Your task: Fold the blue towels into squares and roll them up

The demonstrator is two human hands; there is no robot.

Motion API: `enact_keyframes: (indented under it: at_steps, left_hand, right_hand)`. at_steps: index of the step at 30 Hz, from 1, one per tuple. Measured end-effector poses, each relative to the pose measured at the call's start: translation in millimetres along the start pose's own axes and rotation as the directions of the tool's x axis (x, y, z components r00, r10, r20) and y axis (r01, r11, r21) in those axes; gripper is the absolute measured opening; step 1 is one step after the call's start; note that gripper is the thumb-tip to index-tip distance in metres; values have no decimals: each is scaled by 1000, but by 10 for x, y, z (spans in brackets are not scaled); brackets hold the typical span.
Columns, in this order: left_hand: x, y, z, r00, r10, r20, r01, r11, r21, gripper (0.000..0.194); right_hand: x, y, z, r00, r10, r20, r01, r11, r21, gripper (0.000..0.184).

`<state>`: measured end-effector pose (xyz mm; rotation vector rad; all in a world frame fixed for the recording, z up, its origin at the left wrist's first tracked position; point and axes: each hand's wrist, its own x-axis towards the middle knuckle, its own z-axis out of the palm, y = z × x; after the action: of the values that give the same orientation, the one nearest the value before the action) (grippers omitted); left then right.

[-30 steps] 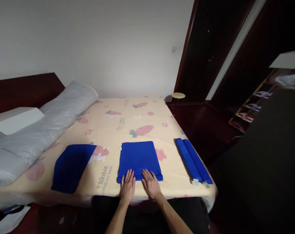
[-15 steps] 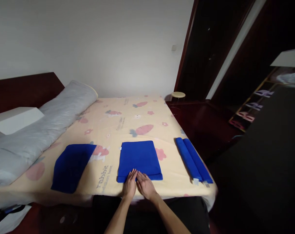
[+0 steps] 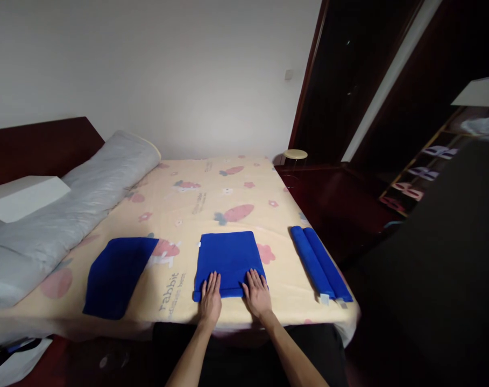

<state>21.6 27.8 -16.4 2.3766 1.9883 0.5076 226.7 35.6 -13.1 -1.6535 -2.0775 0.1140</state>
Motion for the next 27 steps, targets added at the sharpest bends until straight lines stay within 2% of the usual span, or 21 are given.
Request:
enact_keyframes:
  at_steps: [3, 6, 9, 15, 18, 21, 24, 27]
  left_hand:
    - [85, 106, 63, 987, 153, 42, -148, 983, -105, 72]
    - [129, 127, 73, 975, 213, 63, -204, 970, -132, 62]
    - [122, 46, 16, 971, 229, 67, -219, 967, -127, 52]
    - [49, -190, -125, 999, 15, 43, -18, 997, 72, 52]
    - [39, -202, -142, 998, -33, 47, 27, 994, 106, 52]
    - [58, -141, -96, 996, -76, 47, 70, 991, 118, 50]
    - [108, -51, 10, 999, -25, 39, 22, 996, 82, 58]
    - [177, 47, 130, 991, 127, 46, -126, 992, -6, 69]
  right_hand:
    - [11, -156, -2, 977, -193, 93, 184, 977, 104, 46]
    - [7, -252, 14, 940, -306, 152, 280, 945, 172, 47]
    - [-3, -214, 28, 954, -265, 137, 246, 959, 139, 46]
    - [-17, 119, 37, 997, -78, 9, 78, 997, 4, 50]
    - [-29, 255, 55, 1000, -2, -26, 2, 1000, -24, 54]
    - [-28, 289, 80, 998, 42, -45, -44, 998, -39, 56]
    - [1, 189, 100, 996, 38, -80, -41, 998, -40, 53]
    - [44, -24, 114, 996, -94, -14, 94, 996, 10, 49]
